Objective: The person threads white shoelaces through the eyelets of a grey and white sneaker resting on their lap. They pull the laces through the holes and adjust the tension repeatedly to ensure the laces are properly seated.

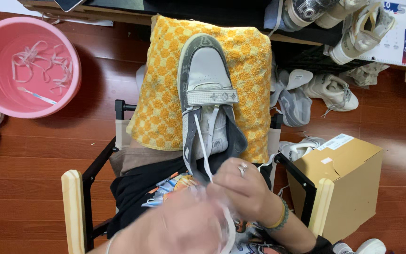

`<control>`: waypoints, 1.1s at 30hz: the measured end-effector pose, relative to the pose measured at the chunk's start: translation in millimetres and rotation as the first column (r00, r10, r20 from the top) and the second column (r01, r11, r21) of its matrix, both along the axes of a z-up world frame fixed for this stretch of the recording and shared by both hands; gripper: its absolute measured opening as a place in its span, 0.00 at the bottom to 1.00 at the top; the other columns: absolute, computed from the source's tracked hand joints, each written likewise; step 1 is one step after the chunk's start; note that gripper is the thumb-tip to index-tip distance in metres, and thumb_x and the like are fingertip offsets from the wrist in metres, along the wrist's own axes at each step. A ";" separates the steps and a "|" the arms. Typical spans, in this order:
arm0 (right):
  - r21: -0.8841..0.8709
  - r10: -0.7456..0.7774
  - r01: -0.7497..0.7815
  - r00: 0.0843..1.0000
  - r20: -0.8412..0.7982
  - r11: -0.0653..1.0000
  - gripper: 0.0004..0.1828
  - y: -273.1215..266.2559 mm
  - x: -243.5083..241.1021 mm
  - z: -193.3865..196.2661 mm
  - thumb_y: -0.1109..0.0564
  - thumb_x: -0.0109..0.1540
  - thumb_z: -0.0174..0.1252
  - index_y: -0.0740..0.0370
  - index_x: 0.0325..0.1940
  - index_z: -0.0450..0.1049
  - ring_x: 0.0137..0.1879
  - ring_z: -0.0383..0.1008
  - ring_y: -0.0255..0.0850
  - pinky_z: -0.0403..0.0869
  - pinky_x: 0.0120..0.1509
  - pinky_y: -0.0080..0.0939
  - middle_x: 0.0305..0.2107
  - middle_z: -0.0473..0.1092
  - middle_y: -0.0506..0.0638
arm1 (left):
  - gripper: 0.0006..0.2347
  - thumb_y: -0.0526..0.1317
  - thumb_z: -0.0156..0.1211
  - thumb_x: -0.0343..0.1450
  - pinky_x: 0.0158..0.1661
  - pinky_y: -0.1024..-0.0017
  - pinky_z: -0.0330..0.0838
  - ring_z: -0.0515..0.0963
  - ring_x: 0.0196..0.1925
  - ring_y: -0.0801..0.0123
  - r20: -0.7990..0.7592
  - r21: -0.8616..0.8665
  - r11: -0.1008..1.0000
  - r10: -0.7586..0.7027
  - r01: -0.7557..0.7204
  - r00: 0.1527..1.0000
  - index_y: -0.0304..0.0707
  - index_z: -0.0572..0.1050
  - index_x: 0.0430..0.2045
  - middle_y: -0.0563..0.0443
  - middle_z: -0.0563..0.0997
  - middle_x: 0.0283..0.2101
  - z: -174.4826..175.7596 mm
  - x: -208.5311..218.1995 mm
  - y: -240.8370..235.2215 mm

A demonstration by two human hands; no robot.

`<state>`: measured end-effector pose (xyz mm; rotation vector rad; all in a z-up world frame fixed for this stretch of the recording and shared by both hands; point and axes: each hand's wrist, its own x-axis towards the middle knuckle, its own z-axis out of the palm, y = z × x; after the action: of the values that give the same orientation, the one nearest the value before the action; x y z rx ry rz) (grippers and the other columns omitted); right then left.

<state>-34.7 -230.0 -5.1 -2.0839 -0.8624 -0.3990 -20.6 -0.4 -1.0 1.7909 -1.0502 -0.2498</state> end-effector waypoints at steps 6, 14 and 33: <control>0.024 0.277 -0.281 0.955 0.108 0.959 0.05 -9.4 -17.5 12.5 0.59 0.65 0.61 0.65 0.40 0.74 0.40 0.75 0.42 0.77 0.50 0.45 0.35 0.69 0.49 | 0.32 0.30 0.62 0.67 0.73 0.51 0.51 0.52 0.76 0.32 0.077 0.083 0.969 0.226 -0.232 0.971 0.20 0.55 0.66 0.17 0.54 0.71 -20.4 31.1 -26.5; 0.277 0.508 -0.446 0.834 -0.217 0.851 0.06 -13.8 -22.2 10.6 0.64 0.66 0.57 0.72 0.38 0.76 0.33 0.72 0.45 0.80 0.48 0.51 0.26 0.65 0.51 | 0.31 0.25 0.57 0.68 0.73 0.56 0.58 0.62 0.75 0.38 -0.023 0.086 0.957 0.282 -0.279 0.959 0.20 0.54 0.68 0.24 0.60 0.72 -34.9 34.9 -25.7; -0.016 -0.098 0.116 0.748 -0.657 0.993 0.23 -82.7 5.2 57.6 0.44 0.63 0.50 0.64 0.47 0.78 0.44 0.76 0.45 0.71 0.52 0.43 0.38 0.75 0.53 | 0.21 0.24 0.60 0.68 0.66 0.57 0.66 0.70 0.67 0.47 0.077 0.048 0.976 0.207 -0.211 0.975 0.30 0.71 0.57 0.42 0.74 0.59 -1.9 96.0 -29.5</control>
<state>-29.5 -312.7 52.5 -2.0353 -0.3043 0.2747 75.4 -29.9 -2.9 1.9572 -0.9021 -0.0871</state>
